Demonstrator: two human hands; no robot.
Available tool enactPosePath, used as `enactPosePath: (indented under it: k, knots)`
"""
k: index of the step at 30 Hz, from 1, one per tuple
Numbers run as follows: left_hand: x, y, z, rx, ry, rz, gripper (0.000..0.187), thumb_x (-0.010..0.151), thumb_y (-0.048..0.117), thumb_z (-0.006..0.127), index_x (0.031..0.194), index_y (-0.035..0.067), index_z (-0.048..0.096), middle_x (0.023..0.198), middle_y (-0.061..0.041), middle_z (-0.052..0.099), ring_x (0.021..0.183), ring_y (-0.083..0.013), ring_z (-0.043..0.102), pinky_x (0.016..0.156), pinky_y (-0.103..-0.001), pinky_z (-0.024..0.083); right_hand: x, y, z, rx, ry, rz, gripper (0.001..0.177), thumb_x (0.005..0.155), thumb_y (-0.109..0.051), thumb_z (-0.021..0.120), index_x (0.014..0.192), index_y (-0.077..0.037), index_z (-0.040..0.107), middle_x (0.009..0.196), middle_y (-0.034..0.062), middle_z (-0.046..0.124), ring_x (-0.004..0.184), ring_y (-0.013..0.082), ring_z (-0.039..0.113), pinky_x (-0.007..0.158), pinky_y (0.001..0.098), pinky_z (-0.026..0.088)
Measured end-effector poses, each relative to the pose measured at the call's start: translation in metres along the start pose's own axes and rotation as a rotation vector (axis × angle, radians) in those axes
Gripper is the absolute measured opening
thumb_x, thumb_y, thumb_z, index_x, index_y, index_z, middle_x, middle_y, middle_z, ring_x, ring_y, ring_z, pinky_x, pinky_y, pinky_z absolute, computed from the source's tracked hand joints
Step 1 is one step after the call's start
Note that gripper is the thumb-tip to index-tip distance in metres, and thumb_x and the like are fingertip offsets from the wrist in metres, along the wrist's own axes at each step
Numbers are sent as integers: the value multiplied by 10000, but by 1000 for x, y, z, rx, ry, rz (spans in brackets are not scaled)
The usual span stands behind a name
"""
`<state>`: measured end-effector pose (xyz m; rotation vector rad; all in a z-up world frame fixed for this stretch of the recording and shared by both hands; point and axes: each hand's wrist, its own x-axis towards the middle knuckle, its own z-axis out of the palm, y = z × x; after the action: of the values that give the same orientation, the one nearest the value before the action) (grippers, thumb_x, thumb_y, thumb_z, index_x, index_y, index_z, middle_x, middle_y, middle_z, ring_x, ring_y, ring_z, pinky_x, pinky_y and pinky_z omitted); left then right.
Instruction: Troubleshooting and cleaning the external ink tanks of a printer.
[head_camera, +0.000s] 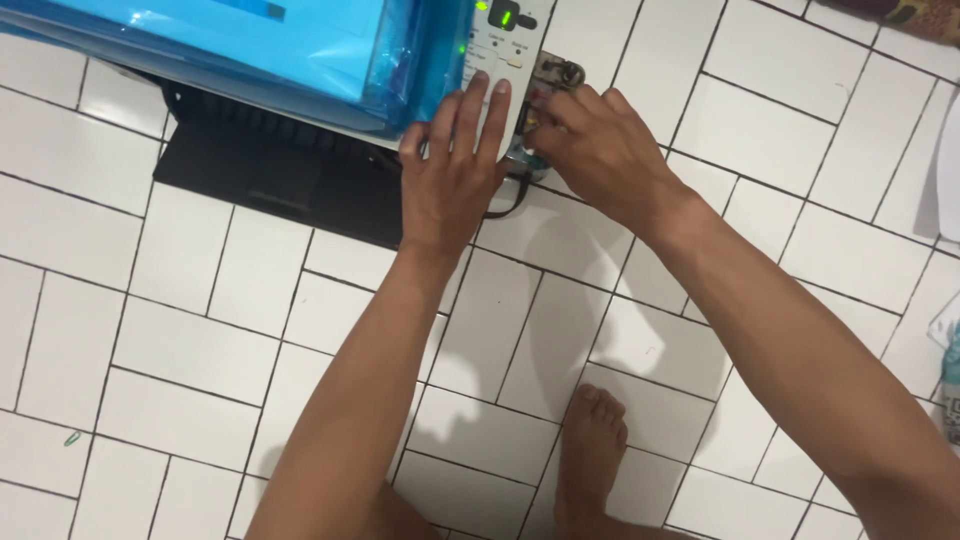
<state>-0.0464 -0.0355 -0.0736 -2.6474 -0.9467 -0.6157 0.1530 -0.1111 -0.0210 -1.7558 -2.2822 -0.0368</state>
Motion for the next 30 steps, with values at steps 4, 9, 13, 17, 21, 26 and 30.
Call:
enactPosePath:
  k: [4, 9, 13, 17, 21, 26, 30]
  knots:
    - [0, 7, 5, 9, 24, -2, 795, 981, 412, 828, 1593, 150, 394, 1637, -17, 404, 1449, -185, 372, 1116, -401, 295, -8, 1, 2, -48, 3, -14, 134, 891, -52, 717, 1004, -122, 737, 1152, 35, 616, 1035, 220, 581, 854, 368, 461]
    - [0, 5, 3, 12, 39, 0, 802, 969, 395, 838, 1595, 152, 399, 1627, -10, 408, 1454, -186, 370, 1109, -393, 299, -1, -8, 3, -80, 25, 20, 131, 896, -62, 719, 1007, -126, 745, 1131, 29, 608, 1015, 206, 576, 831, 363, 455]
    - [-1, 5, 2, -44, 17, -10, 889, 906, 458, 860, 1628, 181, 421, 1613, -10, 419, 1445, -182, 380, 1097, -406, 307, -11, -9, 5, -89, 50, 38, 133, 895, -60, 733, 1008, -130, 745, 1124, 33, 606, 1015, 205, 575, 834, 358, 463]
    - [2, 4, 2, -74, 36, -16, 904, 889, 479, 876, 1616, 174, 433, 1607, -16, 423, 1436, -195, 385, 1087, -421, 315, -21, -4, 0, 123, 68, 136, 75, 938, -94, 752, 1011, -107, 748, 1056, 48, 608, 976, 222, 570, 814, 384, 464]
    - [2, 3, -1, -106, 28, -13, 929, 853, 474, 892, 1607, 175, 439, 1595, -13, 432, 1436, -196, 388, 1083, -427, 320, -26, 8, -5, 297, 217, 245, 116, 1021, -77, 740, 1136, -60, 740, 1105, 76, 614, 1015, 247, 567, 874, 390, 481]
    - [4, 5, -3, -119, -5, -20, 975, 778, 463, 911, 1590, 182, 451, 1576, -17, 443, 1419, -200, 399, 1071, -440, 320, -4, 3, 4, 204, 205, 251, 162, 958, -86, 768, 1117, -61, 755, 1069, 80, 616, 995, 278, 575, 847, 417, 468]
    - [2, 5, -1, -95, -6, -39, 966, 782, 431, 917, 1593, 189, 451, 1580, -7, 440, 1424, -197, 401, 1089, -436, 317, 1, -2, 10, 47, 180, 161, 217, 918, -71, 773, 1132, -48, 743, 1090, 79, 611, 1009, 271, 585, 832, 407, 467]
